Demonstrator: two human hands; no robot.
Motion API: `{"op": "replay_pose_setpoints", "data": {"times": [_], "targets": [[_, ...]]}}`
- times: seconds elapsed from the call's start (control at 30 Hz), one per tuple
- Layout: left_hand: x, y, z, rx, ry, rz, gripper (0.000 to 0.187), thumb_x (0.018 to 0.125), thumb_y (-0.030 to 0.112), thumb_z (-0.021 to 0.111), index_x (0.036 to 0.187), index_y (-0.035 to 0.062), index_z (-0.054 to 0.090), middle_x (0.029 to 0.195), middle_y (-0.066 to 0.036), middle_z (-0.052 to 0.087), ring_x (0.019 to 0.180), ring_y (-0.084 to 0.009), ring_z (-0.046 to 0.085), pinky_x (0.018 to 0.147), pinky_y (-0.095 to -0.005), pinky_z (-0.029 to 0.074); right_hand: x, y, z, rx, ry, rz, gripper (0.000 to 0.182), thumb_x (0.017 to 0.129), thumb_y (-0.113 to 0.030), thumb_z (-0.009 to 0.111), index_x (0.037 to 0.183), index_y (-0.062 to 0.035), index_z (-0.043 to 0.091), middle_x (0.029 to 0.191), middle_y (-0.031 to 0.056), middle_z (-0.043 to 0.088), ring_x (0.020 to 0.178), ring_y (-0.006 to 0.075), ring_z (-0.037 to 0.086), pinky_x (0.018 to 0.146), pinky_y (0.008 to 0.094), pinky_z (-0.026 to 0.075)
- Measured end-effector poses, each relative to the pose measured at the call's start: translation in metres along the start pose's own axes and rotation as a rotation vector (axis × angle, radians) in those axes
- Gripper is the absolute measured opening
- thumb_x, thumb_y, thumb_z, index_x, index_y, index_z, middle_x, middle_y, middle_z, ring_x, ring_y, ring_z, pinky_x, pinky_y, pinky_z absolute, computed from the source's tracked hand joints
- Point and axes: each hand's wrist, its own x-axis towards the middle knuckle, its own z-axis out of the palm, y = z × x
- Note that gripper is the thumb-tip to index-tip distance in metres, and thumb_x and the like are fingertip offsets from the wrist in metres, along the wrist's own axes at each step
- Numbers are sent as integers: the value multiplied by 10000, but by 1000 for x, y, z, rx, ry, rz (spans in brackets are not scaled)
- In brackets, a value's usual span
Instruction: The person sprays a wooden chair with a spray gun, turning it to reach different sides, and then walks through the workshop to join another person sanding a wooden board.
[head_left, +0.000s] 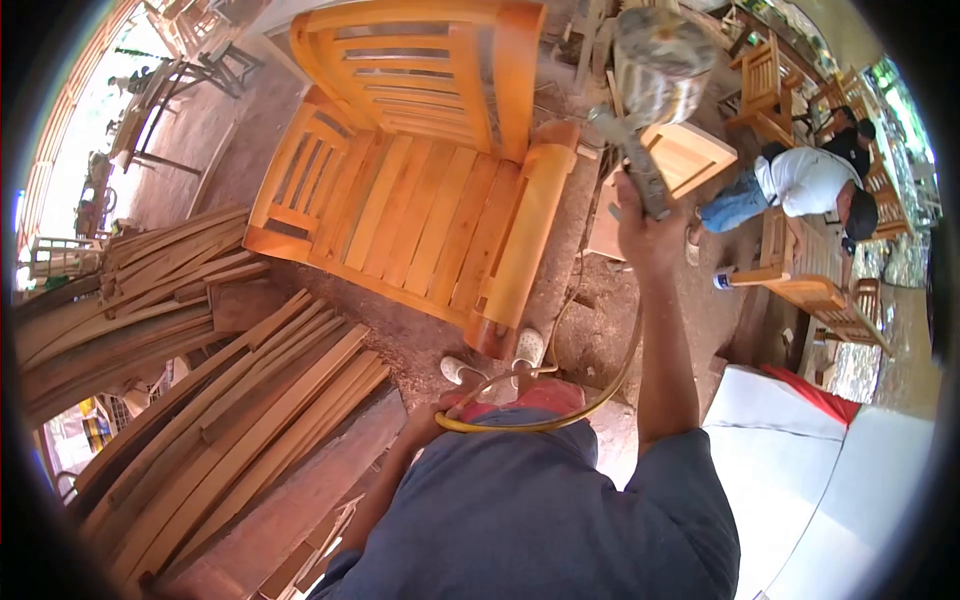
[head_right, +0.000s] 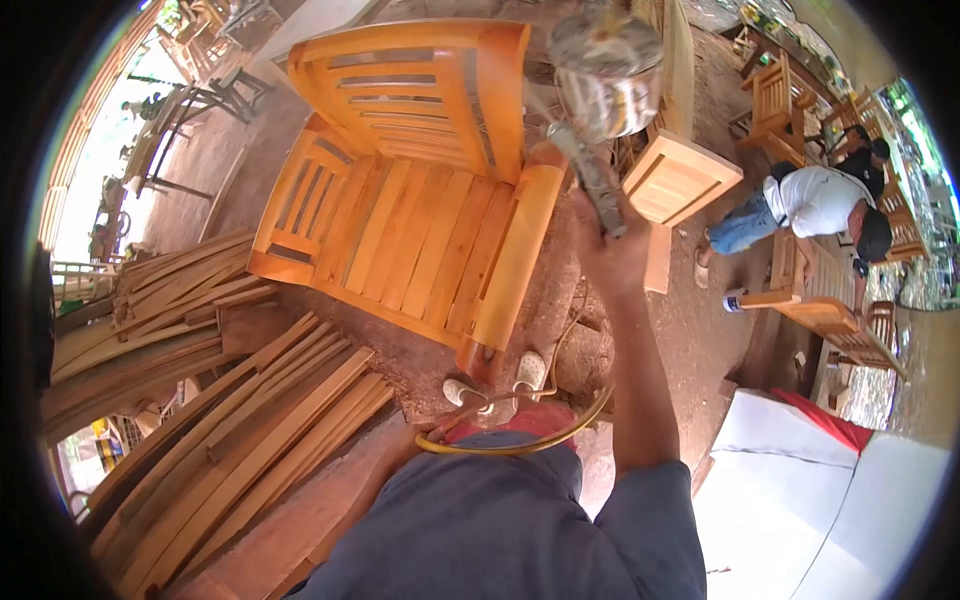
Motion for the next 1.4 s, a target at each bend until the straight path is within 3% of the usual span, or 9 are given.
{"op": "replay_pose_setpoints", "data": {"times": [0.13,0.3,0.4,0.57,0.83,0.93,1.13,1.23,1.4], "targets": [[-14,69,-20,45,-51,7,351,948,388,544,1104,108,688,977,-183,687,961,-346,659,803,-421,507,5,-18,-39,-54,73,60,294,896,-237,713,1028,24,675,835,54,690,727,77,579,658,247,471],[18,29,13,29,21,245,314,936,346,568,1044,83,701,986,-164,690,972,-340,649,819,-418,507,-6,29,-69,-247,-35,71,315,910,-232,692,1041,52,650,881,61,698,800,121,610,721,281,490],[28,35,15,126,12,362,304,913,357,596,977,88,721,918,-150,697,931,-341,649,807,-422,510,-41,70,-84,-326,-203,91,368,909,-271,662,1207,-55,650,744,125,676,651,141,636,601,341,496],[42,21,43,214,4,412,484,899,541,524,850,112,741,862,-135,695,884,-336,653,789,-454,495,-97,32,-107,-319,-548,379,406,909,-230,650,1277,-66,604,637,66,588,577,88,507,551,293,441],[27,66,38,252,-141,243,499,898,572,515,923,125,735,876,-160,698,862,-367,660,763,-479,500,-136,2,-134,-170,-988,573,493,903,-303,685,1329,-85,563,670,56,627,597,88,501,610,288,445],[22,81,35,304,-176,198,479,902,549,523,918,116,728,881,-169,698,847,-374,663,754,-482,502,-116,3,-130,-383,-1068,658,476,909,-319,676,1319,-101,576,648,52,617,572,96,492,584,288,435],[16,68,35,291,-152,173,459,901,524,537,909,102,719,876,-178,695,841,-377,662,755,-478,501,-67,61,-123,-343,-634,413,350,925,-293,666,1152,-26,667,637,-13,570,592,53,473,530,280,403],[14,61,36,289,-135,174,452,906,517,532,914,102,709,874,-181,691,854,-380,658,762,-475,500,-37,67,-117,-386,-503,287,309,932,-270,656,1088,-4,671,782,70,691,713,76,577,659,268,480],[7,57,33,248,-121,117,444,916,514,518,928,107,696,886,-187,686,868,-386,653,773,-484,497,-8,61,-94,-371,-375,55,338,918,-271,668,1088,21,655,811,129,704,723,146,637,682,310,498]]}}
